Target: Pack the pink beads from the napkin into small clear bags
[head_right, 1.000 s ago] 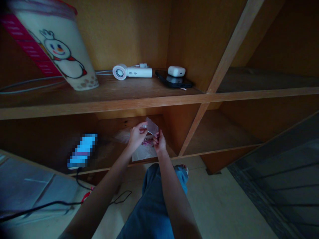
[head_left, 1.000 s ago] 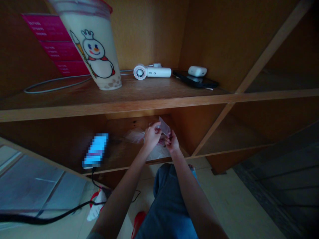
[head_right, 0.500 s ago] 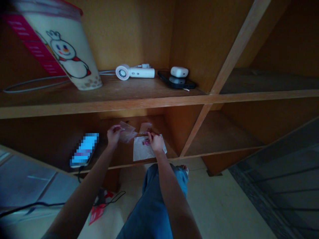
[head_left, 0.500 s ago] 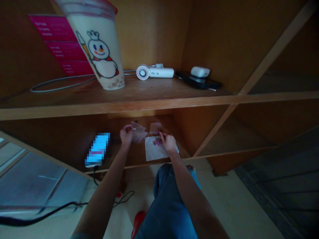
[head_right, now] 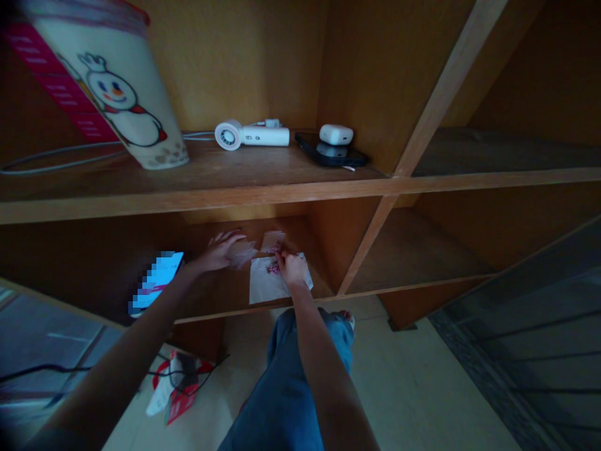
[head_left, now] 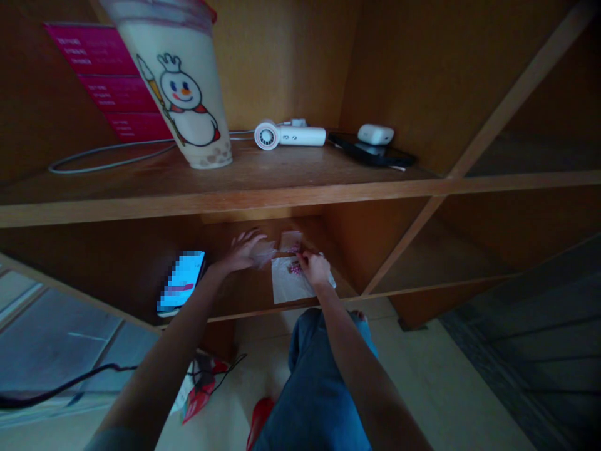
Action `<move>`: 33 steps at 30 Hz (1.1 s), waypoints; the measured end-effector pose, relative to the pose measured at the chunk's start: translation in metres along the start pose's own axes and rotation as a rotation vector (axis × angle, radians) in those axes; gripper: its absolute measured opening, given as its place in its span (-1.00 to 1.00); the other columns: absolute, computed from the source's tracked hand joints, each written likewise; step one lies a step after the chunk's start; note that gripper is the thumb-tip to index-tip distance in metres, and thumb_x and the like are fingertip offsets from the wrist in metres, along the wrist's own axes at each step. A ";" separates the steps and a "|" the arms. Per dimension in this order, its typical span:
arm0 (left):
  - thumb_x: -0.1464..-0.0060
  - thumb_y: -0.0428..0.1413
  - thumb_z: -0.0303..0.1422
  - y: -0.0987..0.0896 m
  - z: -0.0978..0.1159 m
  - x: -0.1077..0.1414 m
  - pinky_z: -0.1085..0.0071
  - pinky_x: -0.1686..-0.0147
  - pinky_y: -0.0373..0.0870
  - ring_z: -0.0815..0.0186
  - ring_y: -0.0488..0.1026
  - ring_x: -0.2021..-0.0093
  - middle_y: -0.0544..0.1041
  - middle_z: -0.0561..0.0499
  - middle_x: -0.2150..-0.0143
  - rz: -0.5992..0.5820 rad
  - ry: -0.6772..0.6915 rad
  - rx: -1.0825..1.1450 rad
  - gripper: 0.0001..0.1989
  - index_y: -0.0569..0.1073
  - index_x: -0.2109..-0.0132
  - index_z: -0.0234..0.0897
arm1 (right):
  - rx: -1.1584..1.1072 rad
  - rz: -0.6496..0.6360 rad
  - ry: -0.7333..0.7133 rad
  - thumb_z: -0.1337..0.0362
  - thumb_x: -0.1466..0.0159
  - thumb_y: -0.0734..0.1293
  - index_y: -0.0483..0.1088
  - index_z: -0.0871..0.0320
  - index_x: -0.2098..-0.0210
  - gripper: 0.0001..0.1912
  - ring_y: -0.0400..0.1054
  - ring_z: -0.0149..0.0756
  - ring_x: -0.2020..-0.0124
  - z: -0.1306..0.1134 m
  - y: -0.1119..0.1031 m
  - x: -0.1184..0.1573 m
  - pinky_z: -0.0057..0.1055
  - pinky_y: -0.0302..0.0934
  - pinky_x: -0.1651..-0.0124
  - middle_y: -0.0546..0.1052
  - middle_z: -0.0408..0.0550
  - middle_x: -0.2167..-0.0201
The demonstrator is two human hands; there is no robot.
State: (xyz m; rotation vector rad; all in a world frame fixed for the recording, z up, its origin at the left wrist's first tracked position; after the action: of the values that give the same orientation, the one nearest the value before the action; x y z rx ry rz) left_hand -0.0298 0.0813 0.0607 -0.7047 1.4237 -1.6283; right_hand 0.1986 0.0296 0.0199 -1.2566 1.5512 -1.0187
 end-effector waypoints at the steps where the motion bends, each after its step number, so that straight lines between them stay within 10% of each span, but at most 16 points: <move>1: 0.20 0.13 -0.37 -0.003 0.000 -0.003 0.04 -0.14 -0.04 0.03 -0.09 -0.28 -0.01 0.01 -0.32 -0.093 0.027 -0.024 -0.22 0.06 -0.22 0.00 | 0.000 -0.002 -0.001 0.01 -0.31 0.01 0.45 0.09 0.30 -0.54 0.42 -0.31 0.28 0.000 0.000 0.000 -0.50 0.15 0.33 0.53 -0.01 0.28; 8: 0.36 0.24 -0.38 -0.004 -0.002 -0.024 -0.05 -0.16 -0.21 -0.05 -0.27 -0.31 -0.15 -0.19 -0.34 -0.388 0.078 -0.106 0.06 -0.13 -0.29 -0.11 | -0.033 0.026 0.000 0.04 -0.28 0.08 0.46 0.09 0.30 -0.60 0.42 -0.29 0.30 0.002 0.004 -0.001 -0.48 0.15 0.32 0.54 0.01 0.31; 18: 0.75 0.28 -0.61 0.005 -0.001 -0.046 0.06 -0.18 -0.13 -0.07 -0.04 -0.26 0.17 -0.21 -0.24 -0.454 0.120 -0.071 0.13 0.19 -0.17 -0.12 | -0.056 0.038 -0.015 0.03 -0.28 0.05 0.47 0.09 0.30 -0.56 0.42 -0.29 0.31 0.004 0.003 -0.001 -0.47 0.16 0.31 0.54 0.01 0.33; 27: 0.67 0.32 -0.49 -0.016 0.011 -0.044 0.25 -0.15 0.02 0.06 0.23 -0.12 0.50 -0.10 0.08 -0.319 0.044 0.131 -0.34 0.46 0.19 -0.29 | -0.108 0.068 -0.049 0.02 -0.29 0.03 0.47 0.12 0.34 -0.53 0.40 -0.29 0.27 0.005 0.001 0.001 -0.48 0.15 0.29 0.53 0.03 0.30; 33: 0.78 0.34 -0.39 -0.006 0.007 -0.047 0.15 -0.12 0.07 -0.05 0.14 -0.19 0.31 -0.21 -0.15 -0.427 0.127 0.047 0.03 0.32 -0.07 -0.22 | -0.132 0.072 -0.044 -0.01 -0.28 0.04 0.47 0.10 0.33 -0.53 0.39 -0.28 0.25 0.005 0.000 0.002 -0.48 0.14 0.30 0.53 0.01 0.31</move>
State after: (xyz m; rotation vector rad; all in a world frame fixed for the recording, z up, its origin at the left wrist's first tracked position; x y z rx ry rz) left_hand -0.0024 0.1183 0.0730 -0.9395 1.3820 -2.0591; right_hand 0.2030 0.0272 0.0180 -1.2944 1.6395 -0.8498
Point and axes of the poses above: each hand's wrist, its own x-axis away from the middle knuckle, its own y-axis out of the palm, z = x × y, the point moved 1 cm from there along -x, towards the middle knuckle
